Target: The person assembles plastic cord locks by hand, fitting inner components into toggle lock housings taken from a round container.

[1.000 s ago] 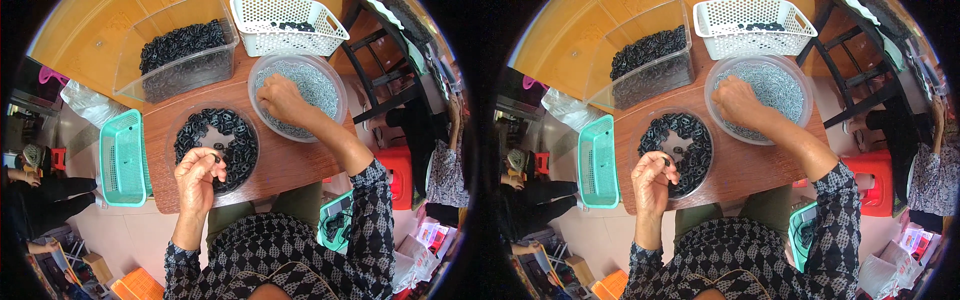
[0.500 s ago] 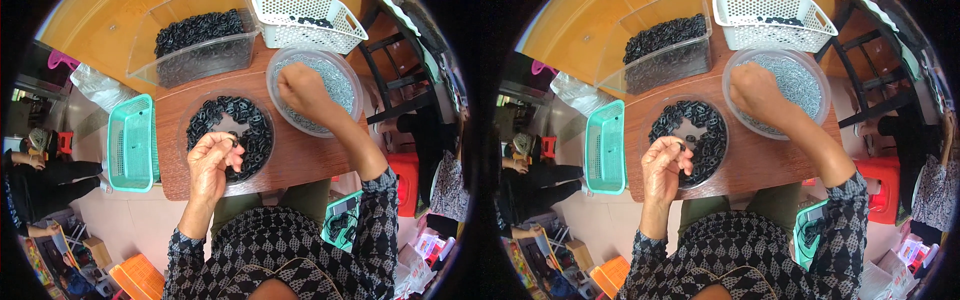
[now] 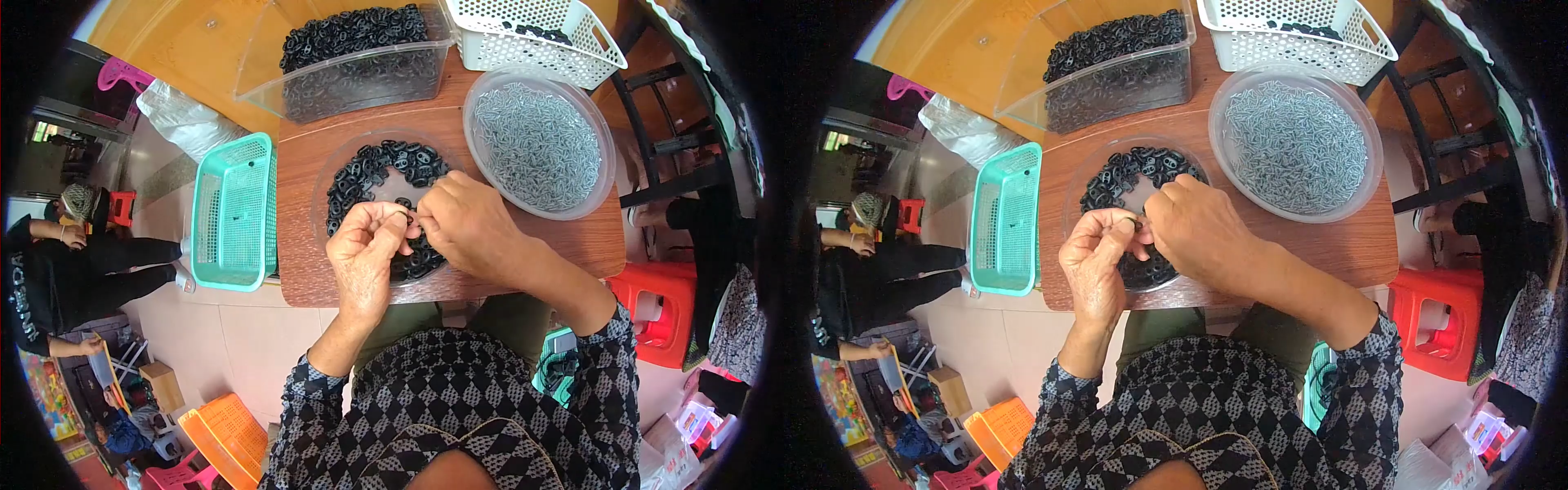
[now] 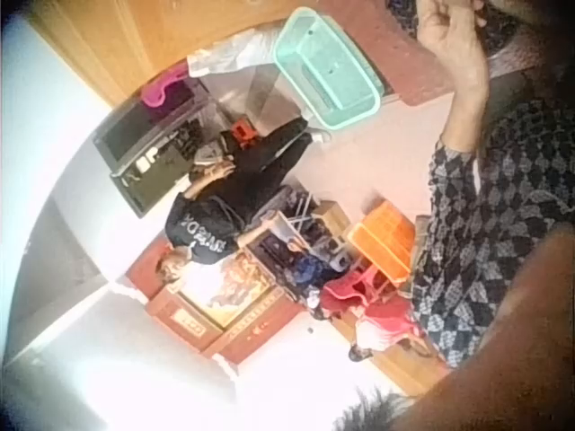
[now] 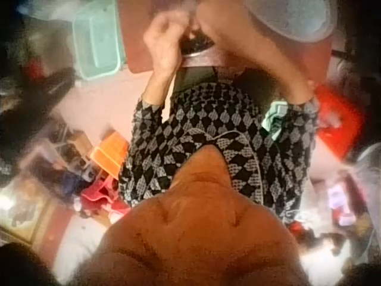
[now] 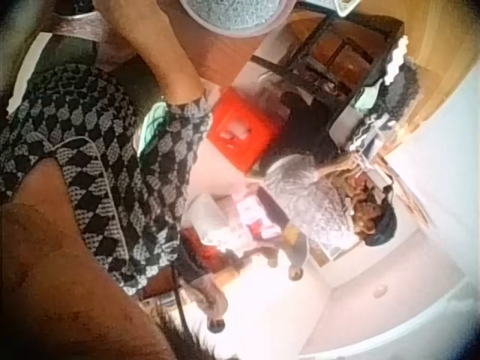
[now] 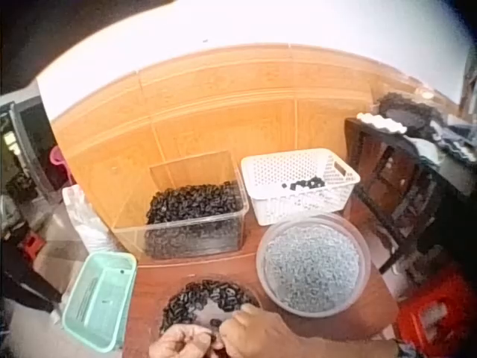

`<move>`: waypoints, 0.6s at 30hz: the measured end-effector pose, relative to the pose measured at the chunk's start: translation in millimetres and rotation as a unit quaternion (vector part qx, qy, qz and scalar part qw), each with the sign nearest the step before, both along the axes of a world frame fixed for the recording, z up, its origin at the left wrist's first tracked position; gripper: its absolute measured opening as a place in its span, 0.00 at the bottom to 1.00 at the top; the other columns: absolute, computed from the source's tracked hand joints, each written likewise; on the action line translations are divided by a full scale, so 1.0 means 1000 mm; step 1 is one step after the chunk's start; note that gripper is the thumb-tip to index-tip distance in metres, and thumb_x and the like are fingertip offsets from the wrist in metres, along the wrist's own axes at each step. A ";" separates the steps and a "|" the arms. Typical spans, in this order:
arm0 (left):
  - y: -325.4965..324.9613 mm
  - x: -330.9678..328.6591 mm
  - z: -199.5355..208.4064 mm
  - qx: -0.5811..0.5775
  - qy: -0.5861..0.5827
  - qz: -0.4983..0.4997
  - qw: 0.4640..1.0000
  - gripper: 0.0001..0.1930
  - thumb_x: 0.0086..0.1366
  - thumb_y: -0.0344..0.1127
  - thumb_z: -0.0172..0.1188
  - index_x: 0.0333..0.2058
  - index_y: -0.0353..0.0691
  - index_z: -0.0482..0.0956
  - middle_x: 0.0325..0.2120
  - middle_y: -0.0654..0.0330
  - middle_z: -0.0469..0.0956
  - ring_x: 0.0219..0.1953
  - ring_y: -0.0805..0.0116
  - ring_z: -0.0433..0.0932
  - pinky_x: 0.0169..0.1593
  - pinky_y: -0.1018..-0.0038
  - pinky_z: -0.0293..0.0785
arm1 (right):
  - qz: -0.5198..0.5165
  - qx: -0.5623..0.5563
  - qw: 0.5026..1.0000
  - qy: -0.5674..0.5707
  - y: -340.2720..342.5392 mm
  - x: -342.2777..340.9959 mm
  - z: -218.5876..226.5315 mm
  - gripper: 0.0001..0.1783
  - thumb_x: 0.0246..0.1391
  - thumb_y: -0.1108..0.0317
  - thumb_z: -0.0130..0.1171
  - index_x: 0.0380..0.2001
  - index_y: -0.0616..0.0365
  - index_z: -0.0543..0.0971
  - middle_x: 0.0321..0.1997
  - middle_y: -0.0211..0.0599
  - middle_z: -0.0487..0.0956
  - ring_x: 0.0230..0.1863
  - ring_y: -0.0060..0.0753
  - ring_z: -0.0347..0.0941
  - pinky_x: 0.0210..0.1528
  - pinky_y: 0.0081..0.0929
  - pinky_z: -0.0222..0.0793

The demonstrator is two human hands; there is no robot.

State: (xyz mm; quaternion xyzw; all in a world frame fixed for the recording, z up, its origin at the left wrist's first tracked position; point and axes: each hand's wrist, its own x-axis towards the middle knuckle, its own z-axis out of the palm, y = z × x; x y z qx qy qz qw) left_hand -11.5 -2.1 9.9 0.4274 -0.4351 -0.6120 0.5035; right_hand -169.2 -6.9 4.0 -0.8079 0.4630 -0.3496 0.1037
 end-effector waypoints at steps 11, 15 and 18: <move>-0.007 0.006 -0.007 0.103 0.137 -0.018 0.985 0.04 0.63 0.25 0.54 0.32 0.28 0.73 0.27 0.52 0.78 0.27 0.67 0.80 0.25 0.78 0.76 | -0.008 0.007 0.995 -0.102 0.006 0.003 -0.004 0.06 0.41 0.76 0.57 0.22 0.57 0.69 0.22 0.37 0.70 0.28 0.44 0.68 0.29 0.38 0.64; -0.007 0.007 -0.006 0.092 0.110 -0.022 0.989 0.04 0.63 0.26 0.54 0.33 0.29 0.73 0.28 0.51 0.78 0.27 0.67 0.80 0.25 0.78 0.76 | -0.020 0.052 0.986 -0.157 0.008 0.001 -0.002 0.07 0.42 0.77 0.57 0.22 0.57 0.69 0.22 0.36 0.70 0.27 0.43 0.68 0.29 0.38 0.63; -0.005 0.007 -0.005 0.076 0.075 -0.016 0.994 0.04 0.63 0.25 0.53 0.33 0.29 0.73 0.28 0.50 0.79 0.27 0.68 0.80 0.26 0.79 0.76 | -0.024 0.081 0.983 -0.164 0.009 0.002 0.000 0.06 0.43 0.77 0.56 0.22 0.57 0.69 0.23 0.37 0.70 0.28 0.44 0.67 0.29 0.39 0.63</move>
